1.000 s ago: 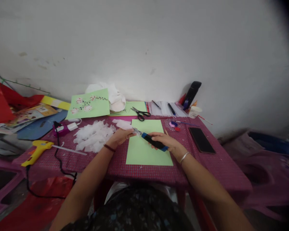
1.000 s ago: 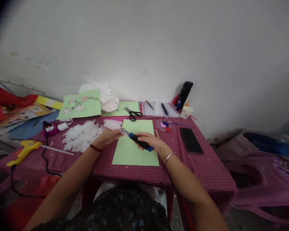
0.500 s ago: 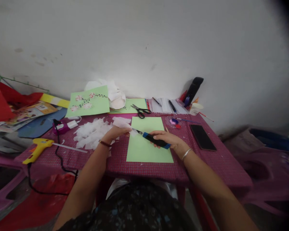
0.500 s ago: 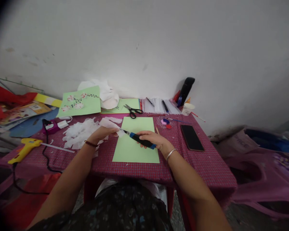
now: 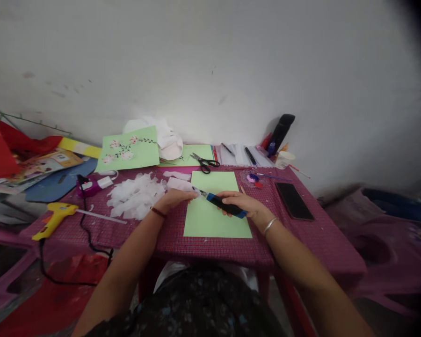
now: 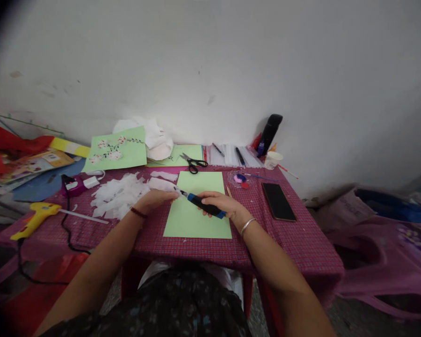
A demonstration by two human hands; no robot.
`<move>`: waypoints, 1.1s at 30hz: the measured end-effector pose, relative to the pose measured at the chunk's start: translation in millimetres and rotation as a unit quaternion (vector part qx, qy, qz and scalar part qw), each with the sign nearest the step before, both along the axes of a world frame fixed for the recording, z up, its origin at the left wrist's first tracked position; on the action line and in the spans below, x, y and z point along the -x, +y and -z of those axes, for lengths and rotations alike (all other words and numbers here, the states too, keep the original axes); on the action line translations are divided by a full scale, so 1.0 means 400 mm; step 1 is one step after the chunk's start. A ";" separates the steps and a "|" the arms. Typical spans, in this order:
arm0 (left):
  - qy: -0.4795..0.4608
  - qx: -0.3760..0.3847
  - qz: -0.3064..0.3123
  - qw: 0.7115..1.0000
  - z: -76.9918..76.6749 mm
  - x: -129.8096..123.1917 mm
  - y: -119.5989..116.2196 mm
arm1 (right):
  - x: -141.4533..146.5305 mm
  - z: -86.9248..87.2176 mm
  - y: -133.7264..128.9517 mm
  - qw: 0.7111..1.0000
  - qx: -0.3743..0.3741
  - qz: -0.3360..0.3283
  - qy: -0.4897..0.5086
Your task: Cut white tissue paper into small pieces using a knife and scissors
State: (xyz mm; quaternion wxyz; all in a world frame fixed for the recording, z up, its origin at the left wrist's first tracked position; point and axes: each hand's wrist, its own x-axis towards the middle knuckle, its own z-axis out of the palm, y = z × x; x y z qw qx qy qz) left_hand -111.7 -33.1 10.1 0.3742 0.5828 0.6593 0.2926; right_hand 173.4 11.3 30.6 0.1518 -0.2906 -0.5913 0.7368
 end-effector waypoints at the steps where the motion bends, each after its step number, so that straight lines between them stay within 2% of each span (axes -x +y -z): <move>1: 0.016 -0.002 0.014 1.000 0.000 0.004 0.001 | 0.000 0.001 0.001 1.000 -0.003 -0.002 -0.002; 5: 0.055 -0.005 0.053 0.997 -0.016 0.013 0.003 | 0.001 0.003 0.002 1.000 -0.017 -0.011 -0.021; 10: -0.018 -0.083 0.073 0.994 -0.046 0.013 0.000 | 0.002 0.000 0.001 0.998 -0.031 -0.018 -0.045; 15: -0.009 -0.067 0.067 0.995 -0.063 0.020 -0.009 | -0.003 0.000 0.005 0.998 -0.045 -0.023 -0.045; 22: 0.049 -0.070 0.048 0.995 -0.051 0.033 -0.009 | -0.005 0.004 0.006 0.998 -0.042 -0.029 -0.047; 27: 0.025 -0.080 0.047 0.995 -0.045 0.026 -0.007 | -0.003 0.003 0.005 0.998 -0.041 -0.037 -0.041; 33: -0.013 -0.091 0.087 0.992 -0.013 0.020 0.002 | 0.001 -0.001 0.002 0.998 -0.036 -0.027 -0.034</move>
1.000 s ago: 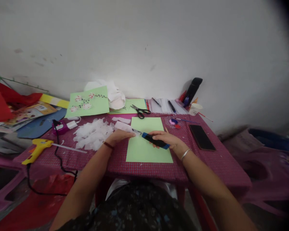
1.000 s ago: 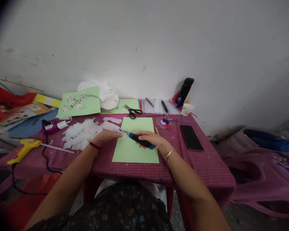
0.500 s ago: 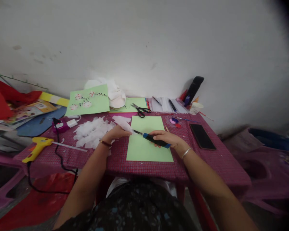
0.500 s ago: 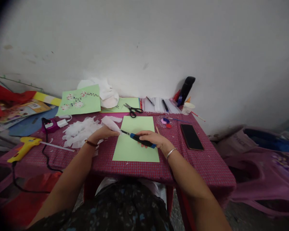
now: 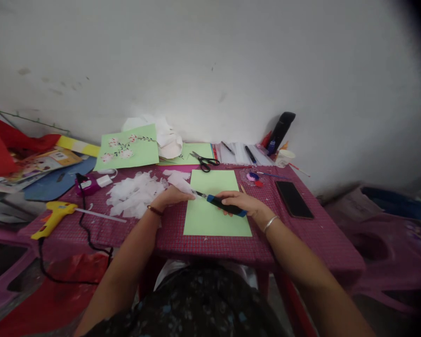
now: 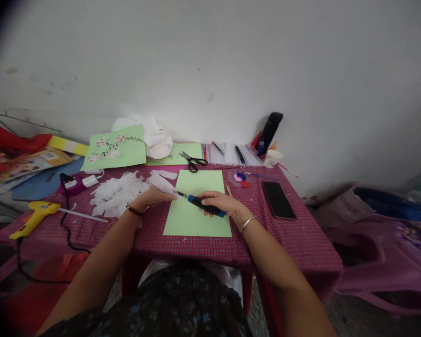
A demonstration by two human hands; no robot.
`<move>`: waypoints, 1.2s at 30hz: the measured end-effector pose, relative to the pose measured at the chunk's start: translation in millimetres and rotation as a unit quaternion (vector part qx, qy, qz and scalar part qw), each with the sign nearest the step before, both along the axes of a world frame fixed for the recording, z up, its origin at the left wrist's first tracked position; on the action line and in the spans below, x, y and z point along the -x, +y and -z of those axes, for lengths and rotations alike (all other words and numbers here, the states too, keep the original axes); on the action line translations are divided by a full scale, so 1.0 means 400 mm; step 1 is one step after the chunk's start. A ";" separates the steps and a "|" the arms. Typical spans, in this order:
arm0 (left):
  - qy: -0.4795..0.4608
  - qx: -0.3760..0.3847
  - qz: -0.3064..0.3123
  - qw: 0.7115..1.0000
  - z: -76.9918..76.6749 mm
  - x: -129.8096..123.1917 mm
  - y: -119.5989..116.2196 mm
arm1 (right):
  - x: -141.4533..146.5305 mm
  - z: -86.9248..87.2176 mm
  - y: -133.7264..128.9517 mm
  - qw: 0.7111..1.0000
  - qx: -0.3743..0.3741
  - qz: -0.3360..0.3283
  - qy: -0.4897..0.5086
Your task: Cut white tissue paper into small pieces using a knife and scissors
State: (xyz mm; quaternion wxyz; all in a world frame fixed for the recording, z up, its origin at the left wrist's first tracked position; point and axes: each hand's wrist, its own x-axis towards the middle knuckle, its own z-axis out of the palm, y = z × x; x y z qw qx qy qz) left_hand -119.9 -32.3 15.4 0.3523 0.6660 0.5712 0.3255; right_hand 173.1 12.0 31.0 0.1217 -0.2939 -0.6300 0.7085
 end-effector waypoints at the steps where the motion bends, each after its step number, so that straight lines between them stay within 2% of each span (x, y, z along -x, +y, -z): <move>1: 0.000 -0.001 0.003 1.000 0.004 0.000 0.001 | 0.000 0.001 0.000 1.000 0.002 -0.001 0.001; 4: 0.020 -0.008 -0.008 1.000 0.004 0.004 0.001 | -0.001 0.006 0.002 1.000 0.001 -0.005 -0.002; 10: 0.043 0.002 -0.047 0.998 -0.020 0.013 -0.006 | -0.004 0.009 0.008 1.000 -0.001 0.004 -0.006; 17: -0.041 -0.002 0.004 0.999 -0.009 -0.010 -0.008 | -0.001 0.000 0.001 1.000 0.007 0.005 0.005; 31: -0.048 0.003 0.020 0.999 -0.011 -0.025 -0.004 | 0.004 0.011 0.002 0.999 0.023 0.000 0.032; 36: -0.067 0.016 0.012 0.998 -0.001 -0.035 -0.002 | 0.010 0.015 0.001 0.997 0.057 0.003 0.051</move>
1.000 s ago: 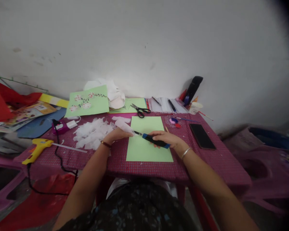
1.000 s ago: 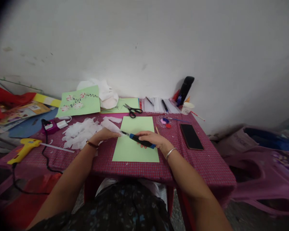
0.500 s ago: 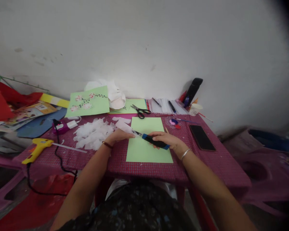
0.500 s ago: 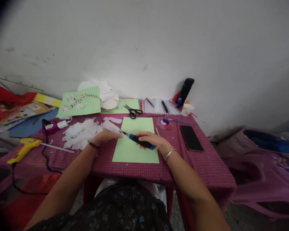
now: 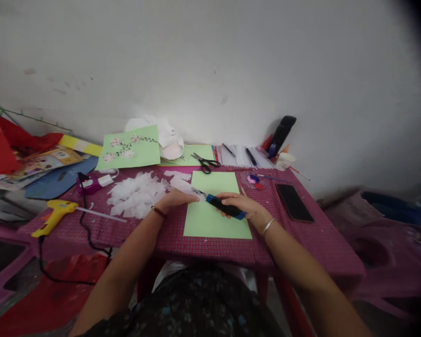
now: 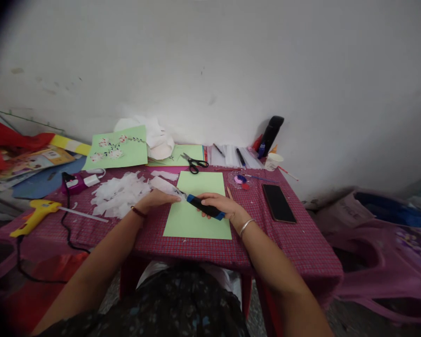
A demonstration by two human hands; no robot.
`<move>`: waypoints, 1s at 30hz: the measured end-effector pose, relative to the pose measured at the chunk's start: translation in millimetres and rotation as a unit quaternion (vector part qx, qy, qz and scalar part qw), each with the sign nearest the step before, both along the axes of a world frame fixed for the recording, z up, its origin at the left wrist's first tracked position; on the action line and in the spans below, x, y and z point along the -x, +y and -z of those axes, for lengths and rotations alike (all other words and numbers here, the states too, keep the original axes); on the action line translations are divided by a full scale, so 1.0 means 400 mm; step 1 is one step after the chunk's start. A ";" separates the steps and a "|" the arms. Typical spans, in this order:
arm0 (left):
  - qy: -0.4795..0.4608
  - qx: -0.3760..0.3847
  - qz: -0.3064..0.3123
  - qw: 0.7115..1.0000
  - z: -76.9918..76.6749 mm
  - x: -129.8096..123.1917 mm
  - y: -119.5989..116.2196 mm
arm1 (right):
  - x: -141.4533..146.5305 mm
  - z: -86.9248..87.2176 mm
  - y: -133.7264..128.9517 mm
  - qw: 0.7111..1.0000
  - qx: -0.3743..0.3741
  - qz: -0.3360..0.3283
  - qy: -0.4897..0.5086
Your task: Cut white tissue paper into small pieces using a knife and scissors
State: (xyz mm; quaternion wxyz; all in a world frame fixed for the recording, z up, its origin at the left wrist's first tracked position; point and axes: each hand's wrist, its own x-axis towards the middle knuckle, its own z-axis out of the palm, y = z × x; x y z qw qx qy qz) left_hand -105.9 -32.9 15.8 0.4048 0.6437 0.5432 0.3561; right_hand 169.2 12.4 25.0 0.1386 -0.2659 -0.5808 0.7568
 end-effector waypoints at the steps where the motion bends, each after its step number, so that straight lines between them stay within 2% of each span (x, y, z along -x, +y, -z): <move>1: 0.001 0.013 -0.004 1.000 0.004 -0.001 0.001 | 0.002 0.002 -0.001 1.000 0.008 0.002 0.003; 5: 0.011 0.056 -0.024 0.998 0.015 -0.005 0.003 | 0.008 0.006 -0.004 1.000 0.028 0.000 0.007; 9: -0.031 0.047 -0.023 0.998 0.002 -0.011 -0.001 | 0.003 0.002 -0.004 1.000 0.017 0.012 0.020; 11: -0.127 0.050 -0.015 0.991 -0.006 -0.014 -0.002 | -0.002 -0.002 -0.003 0.999 0.004 0.029 0.022; 14: -0.312 0.063 -0.031 0.947 -0.011 -0.016 0.000 | -0.008 -0.007 0.000 0.998 -0.019 0.058 0.022; 16: -0.378 0.065 -0.060 0.922 -0.009 -0.016 0.003 | -0.009 -0.009 0.001 0.997 -0.034 0.067 0.018; 22: -0.423 0.050 -0.128 0.896 -0.004 -0.024 0.015 | -0.004 -0.010 -0.002 0.997 -0.049 0.063 0.001; 30: -0.423 0.026 -0.138 0.895 -0.010 -0.041 0.014 | 0.000 -0.007 -0.002 0.996 -0.057 0.062 -0.005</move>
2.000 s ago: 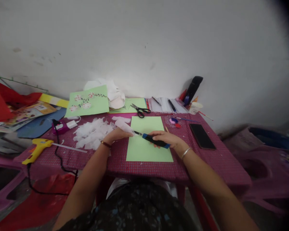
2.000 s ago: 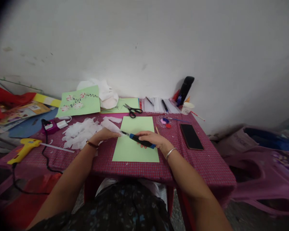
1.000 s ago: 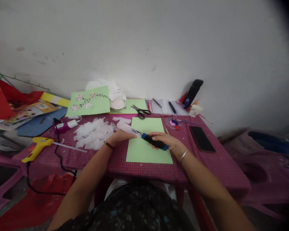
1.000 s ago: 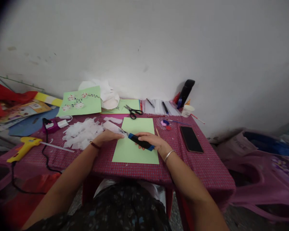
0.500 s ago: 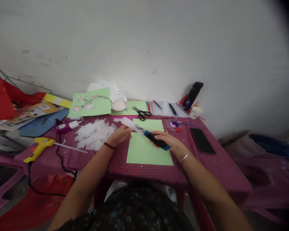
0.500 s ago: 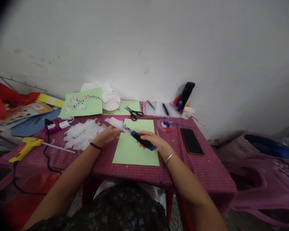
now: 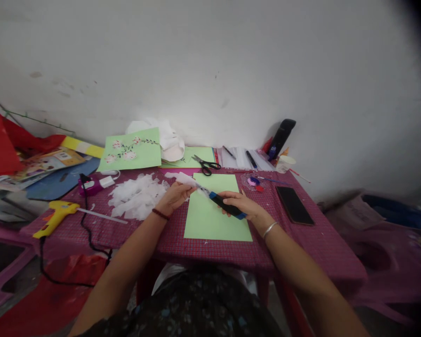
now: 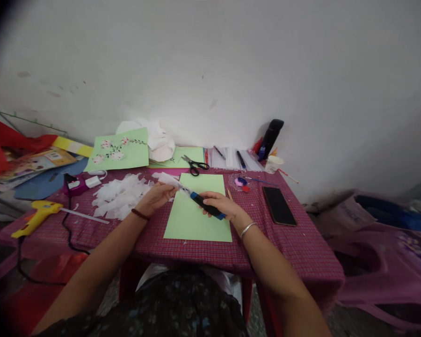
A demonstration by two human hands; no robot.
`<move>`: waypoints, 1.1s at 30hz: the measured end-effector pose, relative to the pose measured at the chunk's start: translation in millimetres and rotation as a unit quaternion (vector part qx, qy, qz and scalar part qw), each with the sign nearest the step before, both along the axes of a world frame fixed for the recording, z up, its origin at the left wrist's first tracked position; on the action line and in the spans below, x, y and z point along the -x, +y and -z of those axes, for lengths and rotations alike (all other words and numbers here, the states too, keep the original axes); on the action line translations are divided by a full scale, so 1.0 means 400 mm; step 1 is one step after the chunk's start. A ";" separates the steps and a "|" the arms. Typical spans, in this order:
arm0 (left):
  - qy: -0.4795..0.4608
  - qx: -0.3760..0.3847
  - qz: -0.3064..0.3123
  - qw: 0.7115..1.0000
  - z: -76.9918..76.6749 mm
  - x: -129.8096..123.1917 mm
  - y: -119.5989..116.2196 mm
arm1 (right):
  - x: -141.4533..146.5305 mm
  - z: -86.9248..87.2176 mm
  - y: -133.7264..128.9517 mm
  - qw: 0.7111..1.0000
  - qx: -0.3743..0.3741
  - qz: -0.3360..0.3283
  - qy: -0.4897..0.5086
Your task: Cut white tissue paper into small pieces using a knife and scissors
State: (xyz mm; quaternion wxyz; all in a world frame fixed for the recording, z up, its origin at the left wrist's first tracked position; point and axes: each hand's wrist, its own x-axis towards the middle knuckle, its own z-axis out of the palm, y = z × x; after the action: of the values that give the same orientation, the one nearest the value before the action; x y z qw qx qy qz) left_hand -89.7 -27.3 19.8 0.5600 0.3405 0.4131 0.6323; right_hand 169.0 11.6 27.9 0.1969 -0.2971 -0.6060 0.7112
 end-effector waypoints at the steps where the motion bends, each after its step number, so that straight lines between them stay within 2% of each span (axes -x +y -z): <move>1: -0.002 -0.003 0.004 1.000 0.000 -0.001 -0.002 | 0.000 0.000 0.000 1.000 0.000 -0.002 0.002; 7: -0.007 0.036 0.040 0.999 0.010 -0.006 -0.006 | 0.001 0.000 -0.001 1.000 -0.004 -0.007 0.008; 13: 0.040 0.058 0.053 0.996 0.023 -0.015 0.001 | 0.001 -0.001 -0.003 1.000 -0.008 0.002 0.004; 17: 0.105 0.044 0.044 0.993 0.013 -0.009 -0.002 | 0.002 -0.004 -0.006 1.000 -0.004 0.005 0.002; 22: 0.202 0.006 -0.010 0.979 0.001 -0.006 -0.006 | 0.002 -0.007 -0.008 1.000 0.013 -0.001 0.008; 29: 0.198 -0.029 -0.021 0.980 -0.006 -0.003 0.001 | -0.006 -0.010 -0.005 0.999 0.046 -0.003 0.011; 33: 0.235 -0.048 -0.024 0.971 -0.004 0.011 0.006 | -0.005 -0.010 -0.005 0.999 0.049 -0.003 0.003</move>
State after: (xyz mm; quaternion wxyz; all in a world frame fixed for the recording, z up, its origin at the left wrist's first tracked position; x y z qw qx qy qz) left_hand -93.9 -24.8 21.3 0.4150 0.4957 0.5103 0.5672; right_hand 171.2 9.5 31.9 0.1818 -0.3019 -0.5706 0.7418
